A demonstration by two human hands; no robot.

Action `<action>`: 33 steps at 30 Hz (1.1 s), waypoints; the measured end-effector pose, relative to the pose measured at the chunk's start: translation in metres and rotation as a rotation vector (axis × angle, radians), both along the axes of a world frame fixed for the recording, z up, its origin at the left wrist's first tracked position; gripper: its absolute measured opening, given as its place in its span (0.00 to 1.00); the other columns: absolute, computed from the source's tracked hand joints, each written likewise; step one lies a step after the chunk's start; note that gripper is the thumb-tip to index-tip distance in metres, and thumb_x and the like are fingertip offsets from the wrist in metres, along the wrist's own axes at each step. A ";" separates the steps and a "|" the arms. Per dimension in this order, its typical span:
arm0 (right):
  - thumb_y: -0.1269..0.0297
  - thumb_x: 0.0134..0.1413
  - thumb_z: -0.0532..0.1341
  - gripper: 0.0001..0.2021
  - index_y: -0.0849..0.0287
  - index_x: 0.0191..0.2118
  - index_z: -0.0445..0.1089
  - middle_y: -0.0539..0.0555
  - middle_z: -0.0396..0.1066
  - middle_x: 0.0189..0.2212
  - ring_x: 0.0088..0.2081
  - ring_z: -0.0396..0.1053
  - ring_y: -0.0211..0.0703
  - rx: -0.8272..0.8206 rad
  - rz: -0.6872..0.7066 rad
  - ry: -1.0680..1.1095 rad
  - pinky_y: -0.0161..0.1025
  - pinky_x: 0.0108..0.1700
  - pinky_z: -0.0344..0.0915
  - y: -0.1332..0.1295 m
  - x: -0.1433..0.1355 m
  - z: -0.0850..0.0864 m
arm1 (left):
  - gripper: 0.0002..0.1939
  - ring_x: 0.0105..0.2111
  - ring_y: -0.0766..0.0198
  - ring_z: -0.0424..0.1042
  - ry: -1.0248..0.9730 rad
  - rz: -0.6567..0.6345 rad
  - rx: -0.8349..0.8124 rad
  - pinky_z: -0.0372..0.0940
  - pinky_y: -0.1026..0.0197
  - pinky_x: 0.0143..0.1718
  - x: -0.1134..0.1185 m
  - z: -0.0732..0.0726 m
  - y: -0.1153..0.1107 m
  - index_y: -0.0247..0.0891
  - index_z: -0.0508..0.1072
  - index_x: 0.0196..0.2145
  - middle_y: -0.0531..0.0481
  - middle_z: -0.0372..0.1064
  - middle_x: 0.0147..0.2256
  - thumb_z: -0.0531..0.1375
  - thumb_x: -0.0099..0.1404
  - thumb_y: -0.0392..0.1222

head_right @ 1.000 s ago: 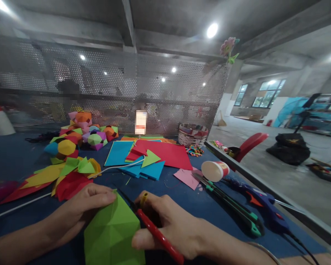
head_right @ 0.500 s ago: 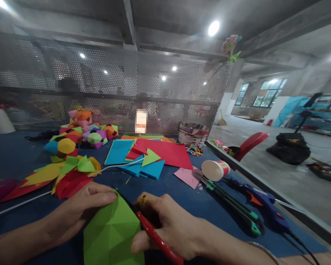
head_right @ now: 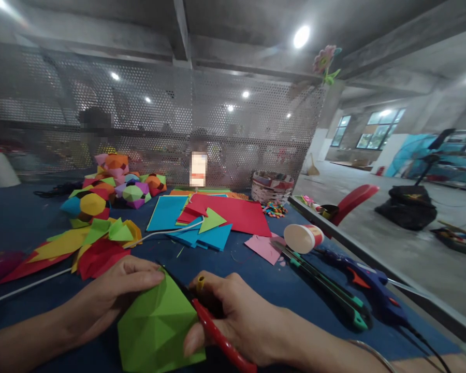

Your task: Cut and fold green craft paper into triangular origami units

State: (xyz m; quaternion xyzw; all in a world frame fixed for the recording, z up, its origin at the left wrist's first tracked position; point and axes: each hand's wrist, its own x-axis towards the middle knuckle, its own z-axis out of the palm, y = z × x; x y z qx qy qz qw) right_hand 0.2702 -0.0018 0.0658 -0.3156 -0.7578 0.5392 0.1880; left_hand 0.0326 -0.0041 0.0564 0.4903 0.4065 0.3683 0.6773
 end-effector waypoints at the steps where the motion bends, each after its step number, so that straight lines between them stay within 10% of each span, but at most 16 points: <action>1: 0.55 0.53 0.71 0.18 0.59 0.35 0.64 0.44 0.61 0.28 0.29 0.55 0.34 -0.014 -0.007 0.002 0.33 0.30 0.54 0.000 0.000 0.000 | 0.21 0.22 0.69 0.69 0.000 -0.003 0.002 0.60 0.69 0.25 0.000 0.000 0.000 0.36 0.84 0.24 0.50 0.76 0.22 0.76 0.47 0.59; 13: 0.45 0.52 0.71 0.24 0.59 0.32 0.63 0.45 0.64 0.28 0.29 0.57 0.34 -0.008 -0.027 -0.027 0.32 0.29 0.55 -0.004 -0.003 0.005 | 0.22 0.22 0.69 0.68 0.022 -0.009 0.018 0.59 0.69 0.25 -0.001 0.000 0.000 0.36 0.83 0.23 0.50 0.75 0.21 0.76 0.47 0.60; 19: 0.35 0.57 0.61 0.27 0.58 0.36 0.64 0.46 0.61 0.26 0.27 0.55 0.36 0.290 -0.241 -0.123 0.34 0.29 0.54 0.012 0.008 -0.004 | 0.21 0.26 0.65 0.73 0.026 -0.040 0.056 0.64 0.67 0.29 -0.003 0.002 0.000 0.36 0.84 0.26 0.46 0.79 0.26 0.74 0.52 0.60; 26: 0.64 0.67 0.57 0.14 0.58 0.55 0.70 0.61 0.79 0.44 0.42 0.77 0.55 0.740 -0.598 -0.976 0.41 0.37 0.60 0.053 0.041 0.006 | 0.18 0.34 0.64 0.74 0.047 0.085 0.186 0.65 0.68 0.36 -0.009 0.005 0.004 0.43 0.86 0.33 0.50 0.81 0.32 0.76 0.51 0.57; 33: 0.69 0.69 0.54 0.15 0.65 0.52 0.75 0.68 0.76 0.47 0.49 0.75 0.61 0.762 -0.505 -1.053 0.50 0.50 0.65 0.055 0.046 0.005 | 0.19 0.32 0.69 0.69 0.032 0.295 0.281 0.63 0.73 0.31 -0.014 0.009 0.013 0.45 0.86 0.30 0.53 0.77 0.30 0.79 0.44 0.57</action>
